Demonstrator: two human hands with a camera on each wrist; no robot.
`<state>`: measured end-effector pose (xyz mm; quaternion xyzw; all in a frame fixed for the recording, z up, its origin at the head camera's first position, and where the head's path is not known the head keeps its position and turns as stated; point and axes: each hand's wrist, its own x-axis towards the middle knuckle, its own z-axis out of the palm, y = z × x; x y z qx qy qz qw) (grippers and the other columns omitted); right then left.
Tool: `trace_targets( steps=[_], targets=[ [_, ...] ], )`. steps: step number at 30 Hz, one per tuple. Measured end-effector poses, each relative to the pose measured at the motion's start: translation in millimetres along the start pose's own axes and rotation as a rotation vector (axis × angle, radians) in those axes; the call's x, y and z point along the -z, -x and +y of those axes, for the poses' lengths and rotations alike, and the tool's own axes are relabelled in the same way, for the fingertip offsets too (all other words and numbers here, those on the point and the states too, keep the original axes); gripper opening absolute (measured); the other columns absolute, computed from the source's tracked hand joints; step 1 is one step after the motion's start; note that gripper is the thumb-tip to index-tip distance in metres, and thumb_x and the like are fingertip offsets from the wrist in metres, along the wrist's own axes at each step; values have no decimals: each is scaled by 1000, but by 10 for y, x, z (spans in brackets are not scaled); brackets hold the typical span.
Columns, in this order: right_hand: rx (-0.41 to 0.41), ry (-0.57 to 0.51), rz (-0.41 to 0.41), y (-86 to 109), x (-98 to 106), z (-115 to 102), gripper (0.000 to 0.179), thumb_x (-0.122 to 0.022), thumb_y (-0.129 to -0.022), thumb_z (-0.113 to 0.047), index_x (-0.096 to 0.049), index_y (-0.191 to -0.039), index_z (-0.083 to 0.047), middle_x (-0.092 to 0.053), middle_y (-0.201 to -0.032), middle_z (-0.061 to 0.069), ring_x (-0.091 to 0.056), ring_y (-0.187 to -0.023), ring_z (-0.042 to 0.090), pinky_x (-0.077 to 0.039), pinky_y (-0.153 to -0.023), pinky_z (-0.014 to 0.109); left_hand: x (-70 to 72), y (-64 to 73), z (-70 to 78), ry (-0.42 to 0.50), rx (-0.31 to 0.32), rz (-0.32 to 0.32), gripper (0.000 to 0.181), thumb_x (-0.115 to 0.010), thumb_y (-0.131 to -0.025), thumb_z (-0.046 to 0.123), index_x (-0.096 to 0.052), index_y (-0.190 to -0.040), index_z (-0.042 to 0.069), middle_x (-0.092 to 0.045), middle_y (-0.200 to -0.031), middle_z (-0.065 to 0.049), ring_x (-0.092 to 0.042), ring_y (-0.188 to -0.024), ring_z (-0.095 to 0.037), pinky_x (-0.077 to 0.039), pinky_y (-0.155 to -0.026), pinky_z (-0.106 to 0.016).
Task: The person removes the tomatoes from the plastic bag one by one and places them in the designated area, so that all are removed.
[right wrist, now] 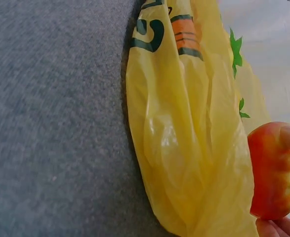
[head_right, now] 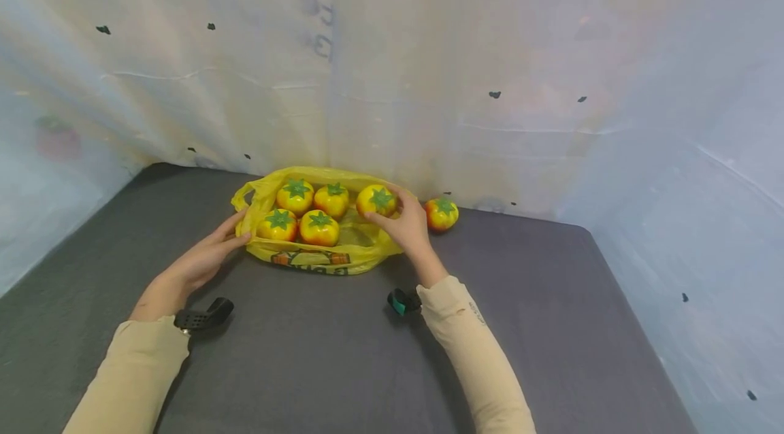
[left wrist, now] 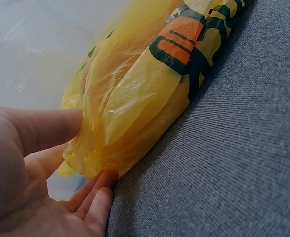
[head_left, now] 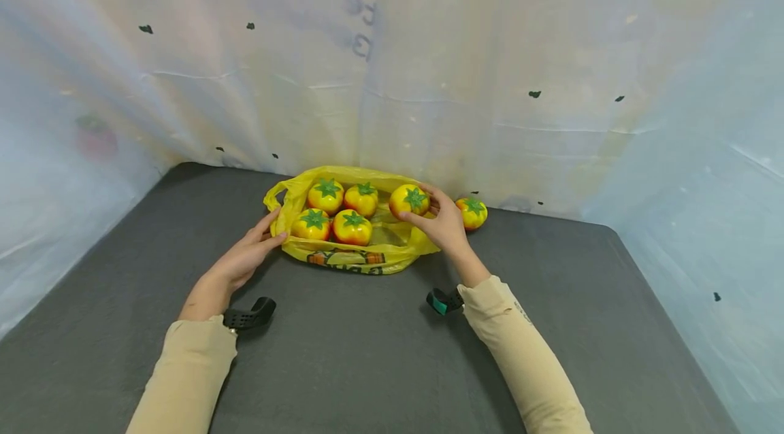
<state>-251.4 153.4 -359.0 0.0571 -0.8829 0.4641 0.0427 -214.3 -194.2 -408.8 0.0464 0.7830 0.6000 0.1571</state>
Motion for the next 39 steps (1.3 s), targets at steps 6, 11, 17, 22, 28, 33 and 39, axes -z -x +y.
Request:
trace_targets(
  steps=[6,11,17,22,28,33,39],
  targets=[
    [23,-9,-3,45,57,14,71,-78,-81,-35,-46,-142,-19,-45,-146,7,-49,-127,30,-42,-103,43,10,-6,-8,-7,2,-7,74,-43,-103,31,9,-155,23,22,-155,-23,6,-145,-42,-9,-114,-60],
    [21,-34,-2,107,126,2,70,-78,-81,-33,-46,-142,-19,-45,-144,8,-48,-129,30,-42,-104,44,19,5,-5,-16,11,-7,74,-42,-104,30,11,-154,22,20,-155,-24,2,-144,-44,-10,-114,-60],
    [2,-12,16,176,214,21,69,-78,-82,-31,-46,-142,-19,-48,-139,11,-52,-124,32,-45,-99,47,39,16,-11,-24,13,-13,74,-43,-103,31,11,-154,24,19,-155,-24,0,-144,-45,-11,-113,-61],
    [25,18,37,219,294,72,68,-77,-82,-31,-47,-142,-17,-50,-137,12,-54,-121,31,-46,-99,46,46,22,-4,-25,24,-11,75,-43,-103,33,11,-154,25,21,-154,-25,3,-144,-45,-11,-113,-61],
    [15,62,57,288,402,128,70,-77,-82,-32,-45,-143,-17,-49,-138,13,-51,-124,33,-44,-101,48,52,23,2,-27,32,-16,75,-42,-103,34,13,-154,24,24,-153,-26,8,-143,-46,-9,-112,-63],
    [12,93,77,344,495,175,70,-77,-82,-32,-45,-143,-16,-48,-141,12,-51,-123,33,-45,-100,47,36,17,26,-25,28,-19,74,-42,-104,31,12,-154,23,23,-153,-26,9,-143,-45,-9,-113,-62],
    [-1,121,88,397,604,269,70,-77,-82,-33,-46,-142,-17,-48,-142,11,-51,-124,32,-42,-102,48,29,-6,24,-27,29,-22,74,-42,-104,31,12,-154,22,23,-153,-27,9,-143,-46,-9,-112,-62]
  ],
)
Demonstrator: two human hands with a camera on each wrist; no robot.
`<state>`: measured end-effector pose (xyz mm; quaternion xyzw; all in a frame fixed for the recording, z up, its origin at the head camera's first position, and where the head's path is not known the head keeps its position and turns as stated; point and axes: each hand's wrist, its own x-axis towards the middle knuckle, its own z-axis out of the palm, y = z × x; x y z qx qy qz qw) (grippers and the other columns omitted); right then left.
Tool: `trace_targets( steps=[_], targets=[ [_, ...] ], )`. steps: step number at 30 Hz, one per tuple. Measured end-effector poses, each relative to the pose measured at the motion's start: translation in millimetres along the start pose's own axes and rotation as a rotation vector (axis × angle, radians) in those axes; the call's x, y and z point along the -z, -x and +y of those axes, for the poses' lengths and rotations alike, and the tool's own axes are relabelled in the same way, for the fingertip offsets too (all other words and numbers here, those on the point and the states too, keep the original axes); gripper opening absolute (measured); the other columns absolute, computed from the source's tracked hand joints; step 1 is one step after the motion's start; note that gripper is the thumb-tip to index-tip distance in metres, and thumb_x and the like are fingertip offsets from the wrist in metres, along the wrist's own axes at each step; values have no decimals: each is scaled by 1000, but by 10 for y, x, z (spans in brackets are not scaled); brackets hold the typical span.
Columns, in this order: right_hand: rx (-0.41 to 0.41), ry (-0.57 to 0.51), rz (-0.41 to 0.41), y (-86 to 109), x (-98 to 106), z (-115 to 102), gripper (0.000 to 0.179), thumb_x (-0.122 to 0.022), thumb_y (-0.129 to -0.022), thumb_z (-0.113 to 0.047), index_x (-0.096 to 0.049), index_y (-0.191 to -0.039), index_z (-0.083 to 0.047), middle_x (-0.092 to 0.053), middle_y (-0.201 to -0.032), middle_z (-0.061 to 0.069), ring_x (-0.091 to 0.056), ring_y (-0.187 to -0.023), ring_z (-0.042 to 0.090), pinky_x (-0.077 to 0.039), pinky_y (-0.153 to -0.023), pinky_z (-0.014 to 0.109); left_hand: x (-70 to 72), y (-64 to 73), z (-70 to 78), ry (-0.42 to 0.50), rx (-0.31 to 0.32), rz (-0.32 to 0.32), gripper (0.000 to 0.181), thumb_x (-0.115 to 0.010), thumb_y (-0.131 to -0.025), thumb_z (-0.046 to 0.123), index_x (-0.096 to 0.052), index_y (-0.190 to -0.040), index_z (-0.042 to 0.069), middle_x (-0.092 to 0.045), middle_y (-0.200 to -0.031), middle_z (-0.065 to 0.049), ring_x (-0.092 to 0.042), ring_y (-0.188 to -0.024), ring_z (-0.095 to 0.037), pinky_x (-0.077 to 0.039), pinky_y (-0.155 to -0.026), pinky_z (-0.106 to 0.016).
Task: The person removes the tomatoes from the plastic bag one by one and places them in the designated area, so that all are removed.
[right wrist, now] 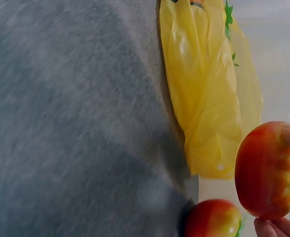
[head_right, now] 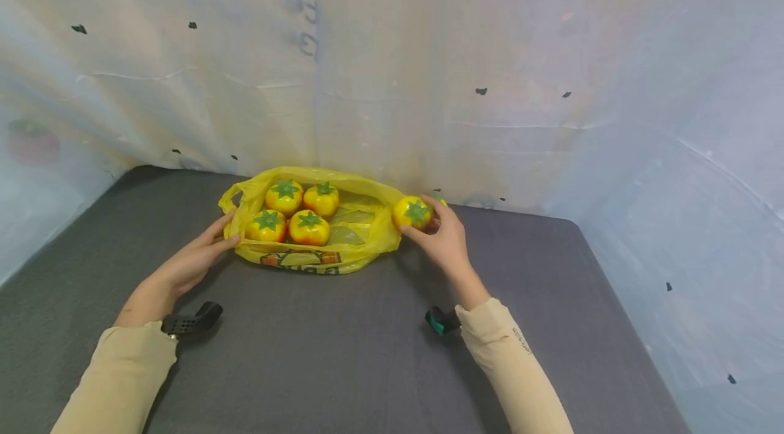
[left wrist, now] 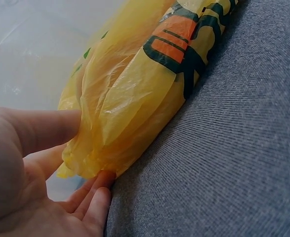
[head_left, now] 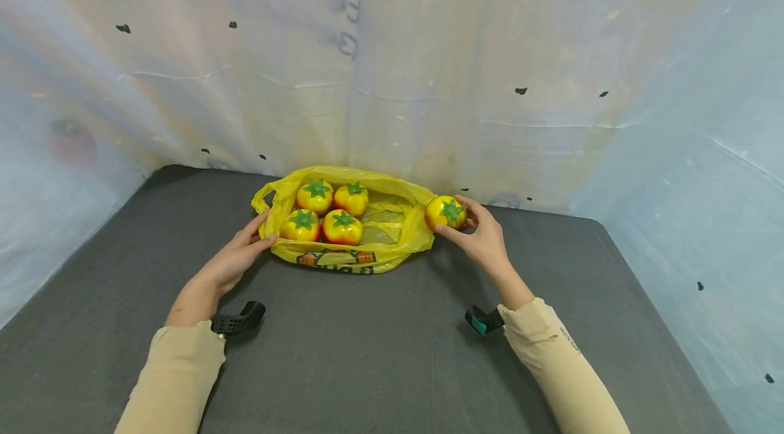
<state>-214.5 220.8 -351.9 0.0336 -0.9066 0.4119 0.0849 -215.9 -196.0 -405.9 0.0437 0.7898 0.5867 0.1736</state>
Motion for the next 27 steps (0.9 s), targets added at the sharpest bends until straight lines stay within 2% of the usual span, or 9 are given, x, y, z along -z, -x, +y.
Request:
trace_targets(
  steps=[13,27],
  targets=[
    [-74,8,28,92,171,218,71,-77,-81,-34,-45,-143,-16,-46,-143,13,-52,-124,32,-42,-103,45,-7,-4,3,-16,8,4,75,-42,-103,34,11,-154,23,18,-153,-28,4,-143,-47,-12,-112,-62],
    [-134,69,41,168,368,495,73,-75,-83,-38,-43,-144,-13,-47,-142,17,-50,-125,35,-41,-104,47,-5,-3,5,-23,4,17,75,-43,-103,32,11,-154,22,18,-153,-27,6,-143,-46,-12,-113,-61]
  ],
)
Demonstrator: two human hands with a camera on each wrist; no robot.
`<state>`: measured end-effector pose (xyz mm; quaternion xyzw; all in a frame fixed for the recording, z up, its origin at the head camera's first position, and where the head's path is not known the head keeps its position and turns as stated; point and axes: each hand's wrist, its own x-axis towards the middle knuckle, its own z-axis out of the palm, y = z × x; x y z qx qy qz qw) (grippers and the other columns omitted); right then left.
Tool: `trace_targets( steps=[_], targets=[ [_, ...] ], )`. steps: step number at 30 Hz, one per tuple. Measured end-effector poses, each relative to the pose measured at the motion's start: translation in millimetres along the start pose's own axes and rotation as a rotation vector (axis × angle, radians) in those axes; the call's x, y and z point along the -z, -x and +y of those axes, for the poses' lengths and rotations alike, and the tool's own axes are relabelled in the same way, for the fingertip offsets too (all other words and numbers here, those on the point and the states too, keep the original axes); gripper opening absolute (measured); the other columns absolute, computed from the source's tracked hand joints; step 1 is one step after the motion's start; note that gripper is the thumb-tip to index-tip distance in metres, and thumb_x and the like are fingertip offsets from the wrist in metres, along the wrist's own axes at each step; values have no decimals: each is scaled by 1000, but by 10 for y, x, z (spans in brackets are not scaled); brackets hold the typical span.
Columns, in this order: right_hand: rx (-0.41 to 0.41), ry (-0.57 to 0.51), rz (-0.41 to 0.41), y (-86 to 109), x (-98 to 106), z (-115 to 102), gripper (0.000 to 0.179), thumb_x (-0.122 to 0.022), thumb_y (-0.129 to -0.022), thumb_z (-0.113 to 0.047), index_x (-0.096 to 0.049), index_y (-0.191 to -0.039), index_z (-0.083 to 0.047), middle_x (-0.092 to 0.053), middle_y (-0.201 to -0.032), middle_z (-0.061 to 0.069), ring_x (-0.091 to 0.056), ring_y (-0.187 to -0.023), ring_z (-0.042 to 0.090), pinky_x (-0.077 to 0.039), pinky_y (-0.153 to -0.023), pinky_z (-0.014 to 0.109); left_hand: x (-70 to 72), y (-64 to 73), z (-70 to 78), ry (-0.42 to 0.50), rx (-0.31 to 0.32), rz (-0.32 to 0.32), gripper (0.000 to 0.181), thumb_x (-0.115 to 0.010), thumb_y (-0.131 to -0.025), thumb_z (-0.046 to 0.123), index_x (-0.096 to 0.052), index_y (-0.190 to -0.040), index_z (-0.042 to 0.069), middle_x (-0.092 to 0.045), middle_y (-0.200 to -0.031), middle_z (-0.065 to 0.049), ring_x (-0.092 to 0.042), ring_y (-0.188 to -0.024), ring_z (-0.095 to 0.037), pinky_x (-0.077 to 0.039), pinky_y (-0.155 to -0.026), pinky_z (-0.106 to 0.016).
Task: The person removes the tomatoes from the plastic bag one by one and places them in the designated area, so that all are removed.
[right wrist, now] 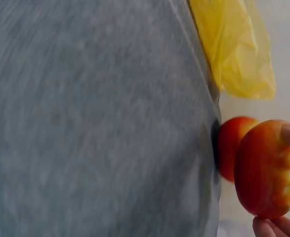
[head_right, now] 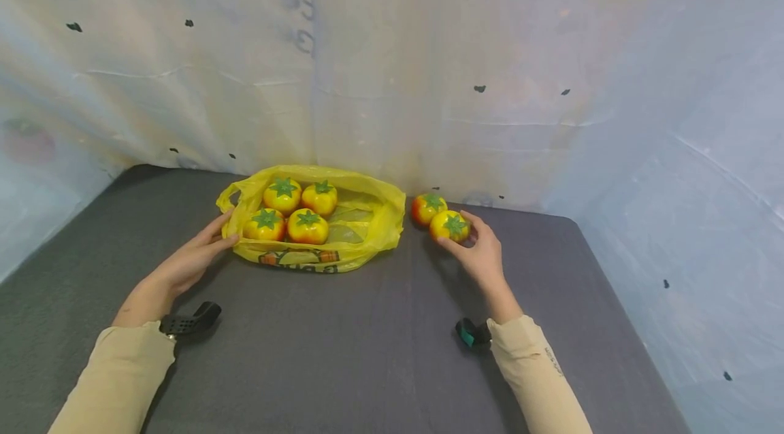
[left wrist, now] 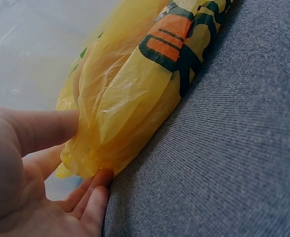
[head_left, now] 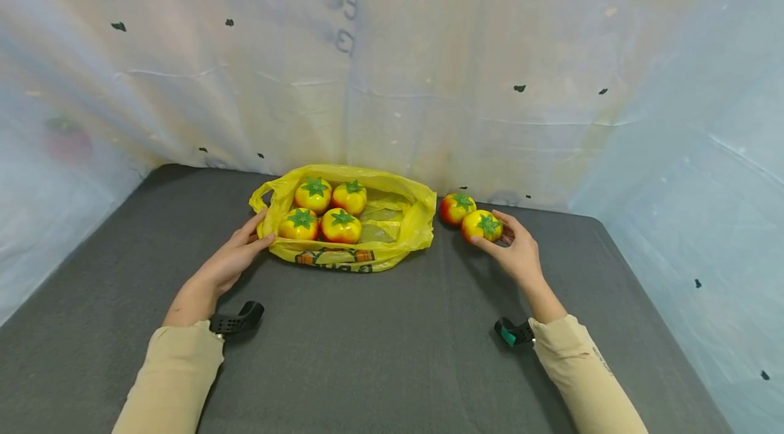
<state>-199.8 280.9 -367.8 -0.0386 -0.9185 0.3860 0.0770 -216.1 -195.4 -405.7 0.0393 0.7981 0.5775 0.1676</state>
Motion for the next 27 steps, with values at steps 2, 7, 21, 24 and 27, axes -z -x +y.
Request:
trace_targets(
  steps=[2,7,21,24,27],
  targets=[
    [-11,2,1,-12,28,45,73,-74,-84,-37,-43,-145,-13,-47,-142,18,-50,-125,36,-41,-104,47,4,1,-7,-2,2,-1,74,-42,-103,33,11,-154,22,18,-153,-28,5,-143,-47,-12,-112,-62],
    [-46,15,-1,-61,88,152,75,-74,-84,-38,-40,-146,-12,-45,-143,21,-49,-125,38,-41,-103,48,4,2,-6,2,6,2,74,-42,-103,32,11,-154,23,18,-153,-27,5,-143,-46,-12,-112,-61],
    [-96,38,-2,-208,153,280,76,-72,-86,-36,-37,-147,-8,-42,-144,24,-47,-126,40,-41,-103,50,-1,10,3,-2,9,2,74,-43,-103,32,10,-154,23,16,-153,-27,2,-143,-46,-13,-113,-61],
    [-107,50,-3,-236,160,301,76,-71,-86,-36,-36,-148,-8,-42,-143,25,-47,-125,40,-41,-102,50,-4,11,4,-1,9,2,75,-43,-103,33,10,-154,23,15,-153,-28,1,-143,-46,-12,-113,-61],
    [-118,67,3,-273,162,316,76,-71,-87,-36,-36,-148,-8,-42,-143,26,-46,-125,40,-41,-101,52,-12,14,6,2,0,4,74,-43,-103,31,10,-155,23,15,-153,-27,1,-143,-46,-13,-113,-61]
  ],
)
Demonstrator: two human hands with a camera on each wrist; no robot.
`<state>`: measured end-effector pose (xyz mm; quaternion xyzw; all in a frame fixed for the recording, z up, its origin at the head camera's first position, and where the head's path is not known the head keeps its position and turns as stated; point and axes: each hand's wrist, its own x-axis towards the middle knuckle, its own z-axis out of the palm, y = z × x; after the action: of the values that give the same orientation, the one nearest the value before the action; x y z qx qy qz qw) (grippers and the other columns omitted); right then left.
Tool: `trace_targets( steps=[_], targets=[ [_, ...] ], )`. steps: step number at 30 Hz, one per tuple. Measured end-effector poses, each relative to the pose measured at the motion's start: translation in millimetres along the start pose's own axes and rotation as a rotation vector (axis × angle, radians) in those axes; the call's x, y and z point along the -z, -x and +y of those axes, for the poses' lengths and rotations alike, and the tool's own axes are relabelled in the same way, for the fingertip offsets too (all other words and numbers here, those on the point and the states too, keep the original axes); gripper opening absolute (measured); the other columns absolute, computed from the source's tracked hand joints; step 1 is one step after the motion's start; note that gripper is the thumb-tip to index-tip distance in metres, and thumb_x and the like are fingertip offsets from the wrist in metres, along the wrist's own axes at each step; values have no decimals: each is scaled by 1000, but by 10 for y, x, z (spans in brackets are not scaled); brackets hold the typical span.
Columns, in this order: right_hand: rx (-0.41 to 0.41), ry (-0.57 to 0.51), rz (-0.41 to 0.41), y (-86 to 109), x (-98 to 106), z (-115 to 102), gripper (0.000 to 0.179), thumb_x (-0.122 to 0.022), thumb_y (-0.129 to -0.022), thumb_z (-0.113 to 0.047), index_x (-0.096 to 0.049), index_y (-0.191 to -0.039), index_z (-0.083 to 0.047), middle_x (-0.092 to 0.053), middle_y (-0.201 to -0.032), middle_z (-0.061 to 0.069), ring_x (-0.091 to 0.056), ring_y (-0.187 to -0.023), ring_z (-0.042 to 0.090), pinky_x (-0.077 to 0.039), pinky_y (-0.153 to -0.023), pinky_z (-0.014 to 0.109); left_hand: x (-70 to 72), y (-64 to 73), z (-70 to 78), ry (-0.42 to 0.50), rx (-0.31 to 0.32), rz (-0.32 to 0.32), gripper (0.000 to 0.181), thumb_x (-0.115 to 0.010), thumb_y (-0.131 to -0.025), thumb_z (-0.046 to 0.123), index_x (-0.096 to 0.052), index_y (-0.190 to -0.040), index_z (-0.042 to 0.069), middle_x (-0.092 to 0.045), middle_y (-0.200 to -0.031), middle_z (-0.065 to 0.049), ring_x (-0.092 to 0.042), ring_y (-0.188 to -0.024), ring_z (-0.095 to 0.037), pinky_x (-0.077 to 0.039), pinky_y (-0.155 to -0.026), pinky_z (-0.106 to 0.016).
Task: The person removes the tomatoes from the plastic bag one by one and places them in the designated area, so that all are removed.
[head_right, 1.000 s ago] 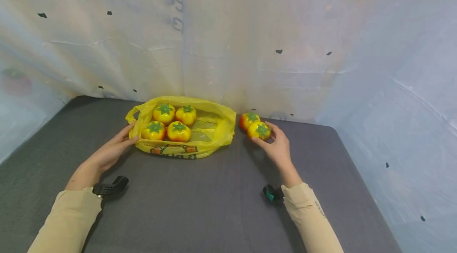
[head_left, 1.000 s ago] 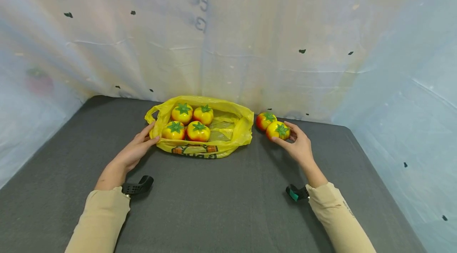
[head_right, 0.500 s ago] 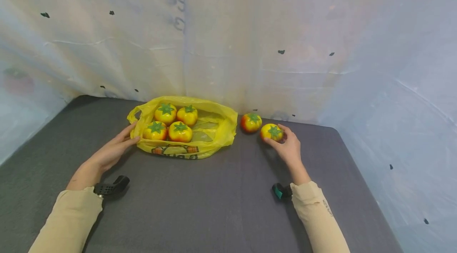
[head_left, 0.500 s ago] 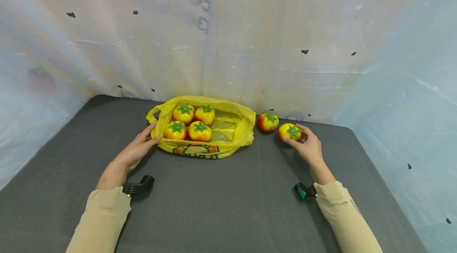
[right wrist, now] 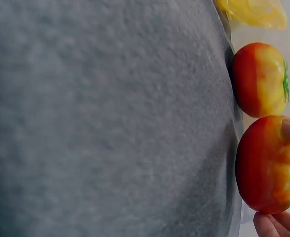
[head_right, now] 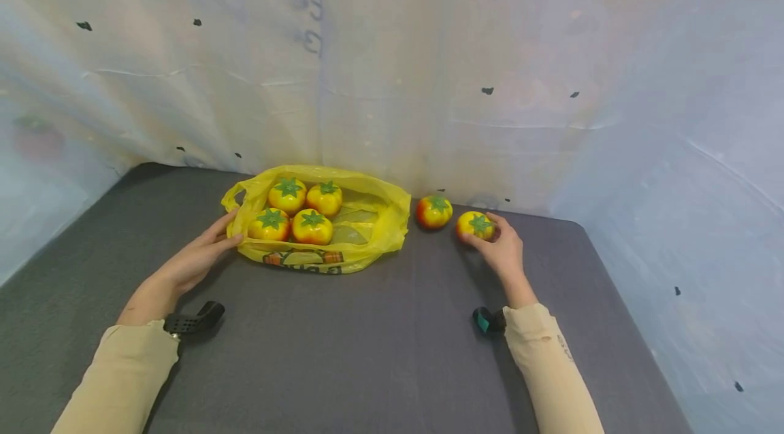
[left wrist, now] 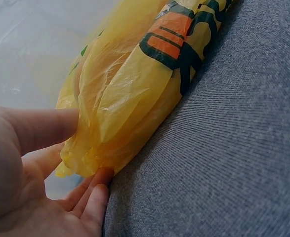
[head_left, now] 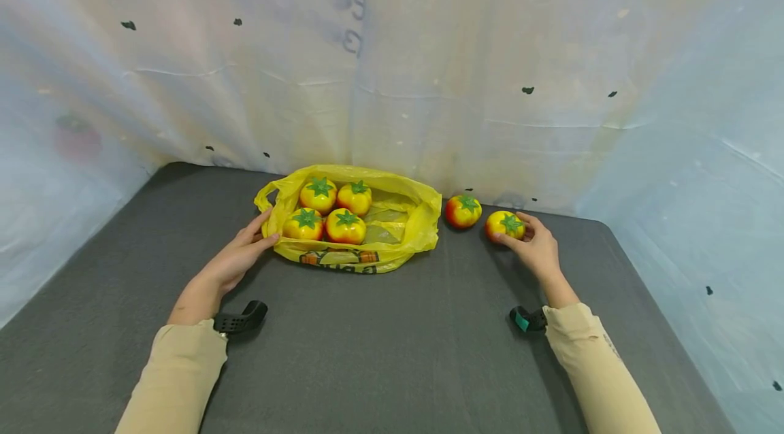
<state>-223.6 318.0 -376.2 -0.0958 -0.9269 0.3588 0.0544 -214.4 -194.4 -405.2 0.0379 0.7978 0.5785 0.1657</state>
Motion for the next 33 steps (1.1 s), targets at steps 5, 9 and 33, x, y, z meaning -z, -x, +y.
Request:
trace_targets(
  steps=[5,9,33],
  targets=[
    [-23,18,19,-85,-4,17,76,-71,-86,-36,-36,-148,-8,-41,-144,27,-45,-126,40,-40,-101,52,-2,0,-4,7,-2,0,74,-44,-103,30,10,-155,24,16,-153,-27,0,-143,-46,-13,-113,-61],
    [-43,4,27,-154,-9,21,75,-70,-87,-36,-36,-148,-8,-40,-144,29,-44,-128,41,-39,-102,53,7,-5,-20,10,10,-3,74,-43,-103,30,10,-154,25,17,-154,-26,1,-143,-46,-12,-112,-62],
    [-59,-2,46,-205,-6,33,84,-66,-89,-42,-23,-153,-9,-33,-150,26,-36,-135,40,-35,-107,52,-1,-1,-7,10,10,6,75,-44,-103,30,10,-154,23,18,-155,-25,5,-144,-44,-12,-113,-60]
  ],
)
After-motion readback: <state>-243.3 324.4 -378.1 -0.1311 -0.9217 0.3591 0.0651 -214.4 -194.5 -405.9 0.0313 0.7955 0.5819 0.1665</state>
